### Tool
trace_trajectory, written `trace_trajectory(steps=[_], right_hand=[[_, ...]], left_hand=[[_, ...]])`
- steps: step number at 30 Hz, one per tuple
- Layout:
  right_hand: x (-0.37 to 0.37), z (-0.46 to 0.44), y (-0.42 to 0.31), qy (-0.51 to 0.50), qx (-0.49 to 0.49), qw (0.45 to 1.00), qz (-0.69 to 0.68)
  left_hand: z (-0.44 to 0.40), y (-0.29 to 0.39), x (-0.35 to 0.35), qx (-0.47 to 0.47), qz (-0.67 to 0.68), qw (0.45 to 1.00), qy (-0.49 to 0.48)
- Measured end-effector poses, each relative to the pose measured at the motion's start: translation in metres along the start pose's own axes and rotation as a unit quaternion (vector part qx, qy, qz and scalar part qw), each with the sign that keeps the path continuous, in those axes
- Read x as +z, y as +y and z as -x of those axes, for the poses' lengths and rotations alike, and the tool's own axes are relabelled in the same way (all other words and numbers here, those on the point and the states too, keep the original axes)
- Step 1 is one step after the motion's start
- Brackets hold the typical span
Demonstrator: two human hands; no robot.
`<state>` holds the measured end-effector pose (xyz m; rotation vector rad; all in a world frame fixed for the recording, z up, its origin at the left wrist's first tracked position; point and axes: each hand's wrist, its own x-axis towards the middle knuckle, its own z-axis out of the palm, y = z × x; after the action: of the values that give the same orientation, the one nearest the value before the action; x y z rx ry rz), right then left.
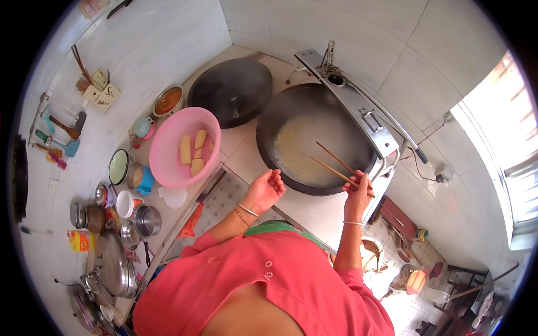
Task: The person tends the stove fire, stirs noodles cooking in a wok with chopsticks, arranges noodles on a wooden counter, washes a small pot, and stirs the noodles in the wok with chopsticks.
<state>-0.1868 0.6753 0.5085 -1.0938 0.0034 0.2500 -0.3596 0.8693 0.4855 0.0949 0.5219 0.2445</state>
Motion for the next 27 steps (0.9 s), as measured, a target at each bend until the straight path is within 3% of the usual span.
trace_trajectory(steps=[27], right_hand=[[-0.022,-0.03,-0.015,0.026,0.034,0.994,-0.097]], left_hand=[[-0.004,0.003,0.01,-0.002,-0.036,0.999,0.017]])
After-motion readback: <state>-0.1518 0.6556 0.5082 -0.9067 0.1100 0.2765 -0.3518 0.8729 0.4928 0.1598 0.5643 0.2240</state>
